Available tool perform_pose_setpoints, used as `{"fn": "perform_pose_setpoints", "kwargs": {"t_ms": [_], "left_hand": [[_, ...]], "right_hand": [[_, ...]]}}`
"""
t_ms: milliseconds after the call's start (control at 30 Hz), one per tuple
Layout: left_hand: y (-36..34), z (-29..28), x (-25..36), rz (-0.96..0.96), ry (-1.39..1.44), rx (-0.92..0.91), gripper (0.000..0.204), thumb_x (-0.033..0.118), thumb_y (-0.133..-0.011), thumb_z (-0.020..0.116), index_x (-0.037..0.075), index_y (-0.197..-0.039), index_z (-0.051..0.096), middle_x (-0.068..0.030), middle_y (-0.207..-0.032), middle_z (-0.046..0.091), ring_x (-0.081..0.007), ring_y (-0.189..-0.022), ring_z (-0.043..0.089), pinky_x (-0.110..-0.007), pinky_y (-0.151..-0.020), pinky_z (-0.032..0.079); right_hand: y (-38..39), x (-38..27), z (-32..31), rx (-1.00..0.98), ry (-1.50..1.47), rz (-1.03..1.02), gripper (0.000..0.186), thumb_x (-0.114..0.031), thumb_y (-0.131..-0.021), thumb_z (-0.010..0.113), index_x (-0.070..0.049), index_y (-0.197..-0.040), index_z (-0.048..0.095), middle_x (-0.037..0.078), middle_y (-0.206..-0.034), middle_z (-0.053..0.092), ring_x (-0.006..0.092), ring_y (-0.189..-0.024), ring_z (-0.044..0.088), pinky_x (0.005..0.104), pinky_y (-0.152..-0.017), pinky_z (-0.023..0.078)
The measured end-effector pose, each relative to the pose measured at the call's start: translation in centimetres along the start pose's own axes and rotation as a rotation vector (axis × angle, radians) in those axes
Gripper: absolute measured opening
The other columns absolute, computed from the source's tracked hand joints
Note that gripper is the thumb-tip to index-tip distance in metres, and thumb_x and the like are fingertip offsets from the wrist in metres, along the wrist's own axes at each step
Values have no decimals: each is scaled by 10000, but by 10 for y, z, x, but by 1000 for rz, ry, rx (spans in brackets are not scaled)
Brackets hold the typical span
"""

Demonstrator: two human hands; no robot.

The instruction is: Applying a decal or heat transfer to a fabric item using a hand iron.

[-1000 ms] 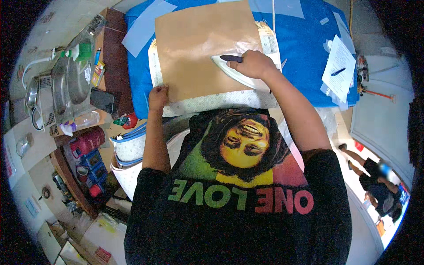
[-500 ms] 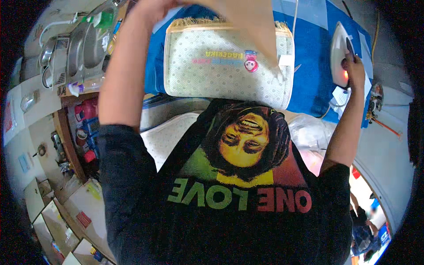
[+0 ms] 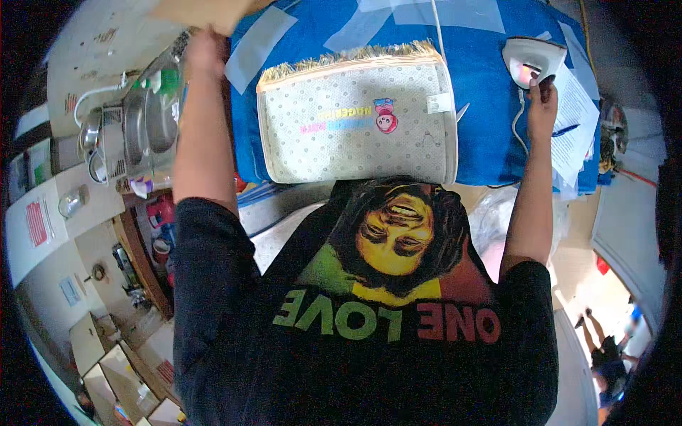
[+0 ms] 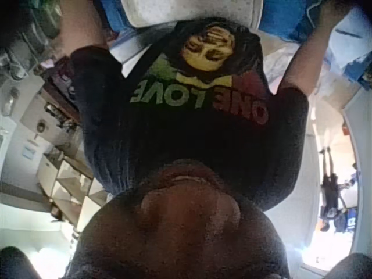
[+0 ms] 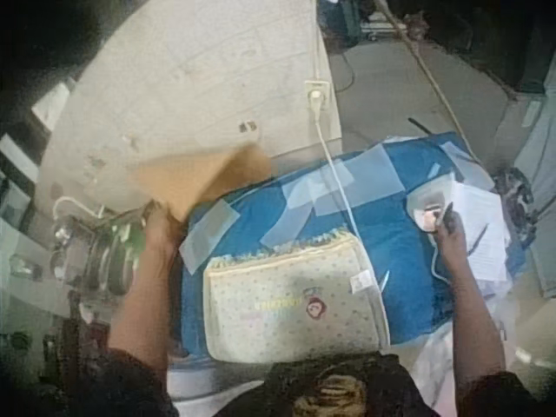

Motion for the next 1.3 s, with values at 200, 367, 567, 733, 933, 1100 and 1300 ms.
{"fn": "perform_pose_setpoints", "kwargs": {"t_ms": [200, 367, 567, 733, 933, 1100, 1300], "left_hand": [[152, 77, -135, 507, -709, -196, 218, 201, -907, 680, 61, -1068, 724, -148, -1113, 734, -314, -1024, 687, -421, -919, 522], [329, 166, -157, 997, -1096, -1135, 611, 499, -956, 620, 195, -1483, 553, -112, -1593, 447, -347, -1523, 318, -579, -1273, 156], [328, 159, -170, 960, -1025, -977, 641, 502, -920, 673, 239, -1491, 552, -100, -1636, 375, -416, -1542, 248, -649, -1259, 144], [328, 152, -183, 957, -1053, -980, 657, 495, -912, 684, 250, -1503, 534, -82, -1645, 364, -395, -1545, 252, -649, -1260, 139], [324, 149, -182, 973, -1023, -957, 674, 445, -883, 719, 245, -1498, 528, -77, -1603, 408, -377, -1537, 277, -647, -1255, 170], [326, 154, -175, 1016, -971, -969, 626, 441, -899, 679, 195, -1461, 554, -119, -1586, 431, -382, -1528, 308, -629, -1257, 171], [308, 151, -167, 868, -997, -886, 671, 364, -859, 718, 163, -1472, 532, -119, -1547, 467, -373, -1490, 356, -634, -1225, 241]], "right_hand": [[24, 13, -29, 128, 136, 130, 627, -384, -993, 723, 73, -1387, 551, 141, -1247, 693, 193, -1107, 658, 305, -971, 499], [19, -14, -16, 175, 62, 243, 617, -397, -994, 715, 57, -1384, 566, 144, -1220, 696, 188, -1038, 656, 307, -882, 520], [26, -27, -23, 282, 114, 210, 679, -365, -944, 771, 59, -1408, 514, 154, -1284, 636, 219, -1002, 630, 341, -851, 523], [77, -71, -4, 610, 296, 4, 669, -249, -922, 773, 74, -1417, 459, 223, -1273, 563, 313, -1151, 553, 409, -962, 483], [157, -87, 81, 163, 471, -209, 455, -151, -875, 738, 14, -1276, 597, 180, -1145, 616, 340, -1060, 589, 447, -990, 450], [194, -92, 126, -220, 558, -378, 345, -143, -857, 696, -50, -1187, 654, 148, -996, 648, 347, -949, 610, 458, -887, 472], [182, -66, 109, -198, 444, -37, 277, -133, -867, 667, -58, -1133, 689, 125, -1049, 672, 334, -988, 634, 454, -862, 490]]}}
Point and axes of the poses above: each hand's wrist, its own y-axis away from the middle knuckle, its own z-axis out of the palm, x = y × z, the point moved 5 cm from there along -y, towards the middle knuckle
